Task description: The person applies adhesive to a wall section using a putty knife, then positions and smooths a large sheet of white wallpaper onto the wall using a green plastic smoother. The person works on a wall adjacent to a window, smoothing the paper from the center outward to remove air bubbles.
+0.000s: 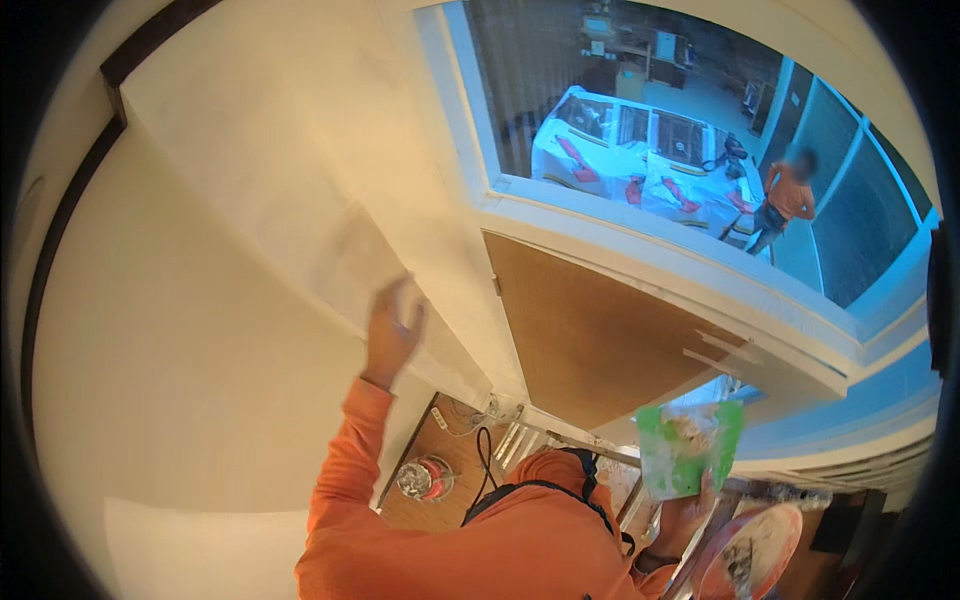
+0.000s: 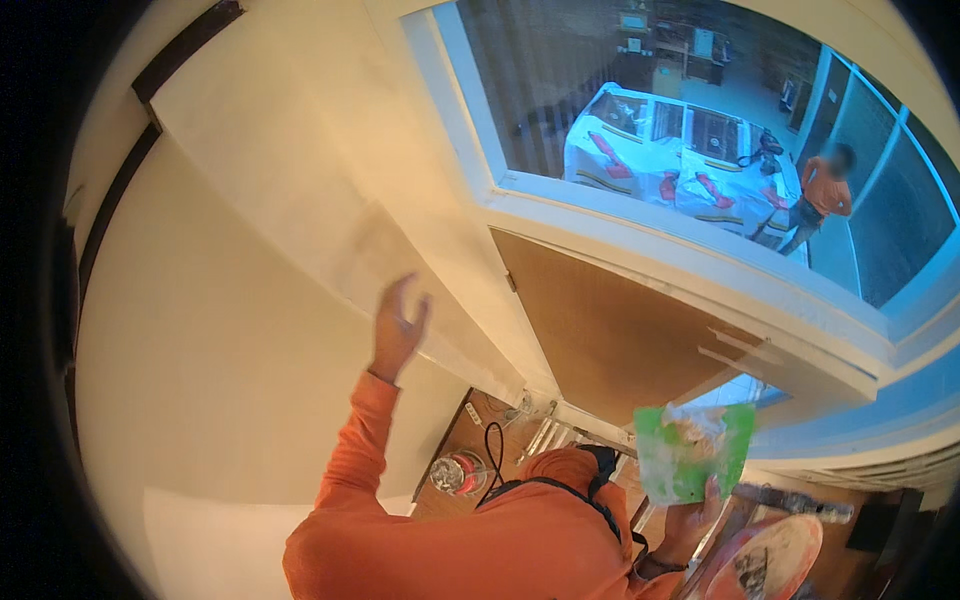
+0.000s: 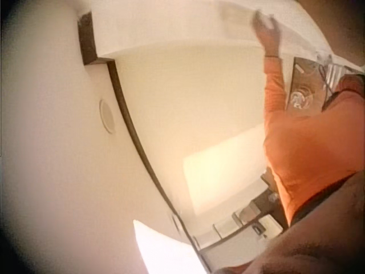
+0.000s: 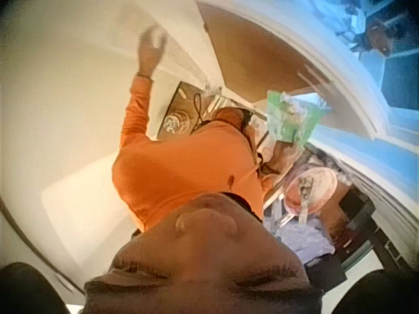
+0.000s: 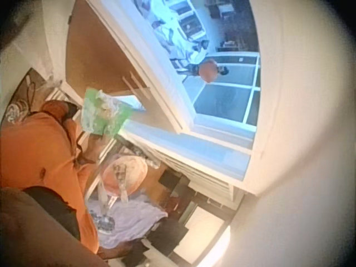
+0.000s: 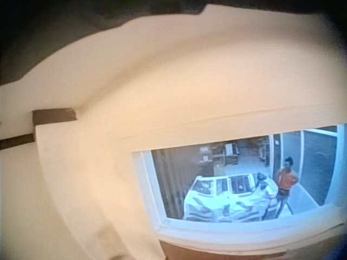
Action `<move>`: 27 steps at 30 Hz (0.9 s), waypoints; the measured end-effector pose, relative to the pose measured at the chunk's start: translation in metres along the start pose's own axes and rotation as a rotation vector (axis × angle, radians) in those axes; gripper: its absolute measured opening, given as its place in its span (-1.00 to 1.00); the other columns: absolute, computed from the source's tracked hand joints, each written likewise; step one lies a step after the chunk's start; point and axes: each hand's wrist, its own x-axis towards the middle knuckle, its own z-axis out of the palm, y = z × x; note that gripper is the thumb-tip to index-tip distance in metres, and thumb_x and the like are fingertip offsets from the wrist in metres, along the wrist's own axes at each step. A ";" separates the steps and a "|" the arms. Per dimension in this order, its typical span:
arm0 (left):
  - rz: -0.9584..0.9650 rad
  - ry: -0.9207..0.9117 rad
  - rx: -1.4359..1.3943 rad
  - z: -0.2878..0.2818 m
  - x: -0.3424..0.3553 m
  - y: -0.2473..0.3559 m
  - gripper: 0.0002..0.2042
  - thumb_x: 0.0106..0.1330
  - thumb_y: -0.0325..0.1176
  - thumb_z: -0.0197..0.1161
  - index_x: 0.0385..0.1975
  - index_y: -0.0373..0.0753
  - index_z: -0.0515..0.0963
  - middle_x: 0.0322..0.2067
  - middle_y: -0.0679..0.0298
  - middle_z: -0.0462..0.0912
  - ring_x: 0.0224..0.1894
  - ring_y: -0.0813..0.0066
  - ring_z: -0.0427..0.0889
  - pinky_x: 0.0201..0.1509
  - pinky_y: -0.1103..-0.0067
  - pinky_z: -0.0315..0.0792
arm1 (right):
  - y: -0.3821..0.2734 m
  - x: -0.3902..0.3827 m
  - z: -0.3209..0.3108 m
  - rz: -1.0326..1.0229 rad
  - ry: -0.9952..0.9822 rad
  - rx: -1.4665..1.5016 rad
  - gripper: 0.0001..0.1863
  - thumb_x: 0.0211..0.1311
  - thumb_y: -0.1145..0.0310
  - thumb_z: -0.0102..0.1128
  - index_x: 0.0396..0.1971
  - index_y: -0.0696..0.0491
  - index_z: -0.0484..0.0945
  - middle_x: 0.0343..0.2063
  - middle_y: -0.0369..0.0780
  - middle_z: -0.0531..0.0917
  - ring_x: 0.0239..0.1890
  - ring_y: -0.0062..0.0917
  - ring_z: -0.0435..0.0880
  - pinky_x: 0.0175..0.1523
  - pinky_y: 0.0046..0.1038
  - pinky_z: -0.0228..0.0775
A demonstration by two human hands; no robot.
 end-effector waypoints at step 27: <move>-0.133 -0.341 1.366 -0.003 0.203 -0.160 -0.14 0.41 0.02 0.13 0.55 -0.33 -0.08 0.60 0.06 -0.28 0.62 0.01 -0.33 0.63 0.06 -0.32 | 0.039 0.087 -0.033 0.399 0.173 -0.073 -0.39 0.46 0.06 0.11 0.35 0.11 0.31 0.20 -0.11 0.50 0.20 -0.31 0.53 0.27 -0.20 0.43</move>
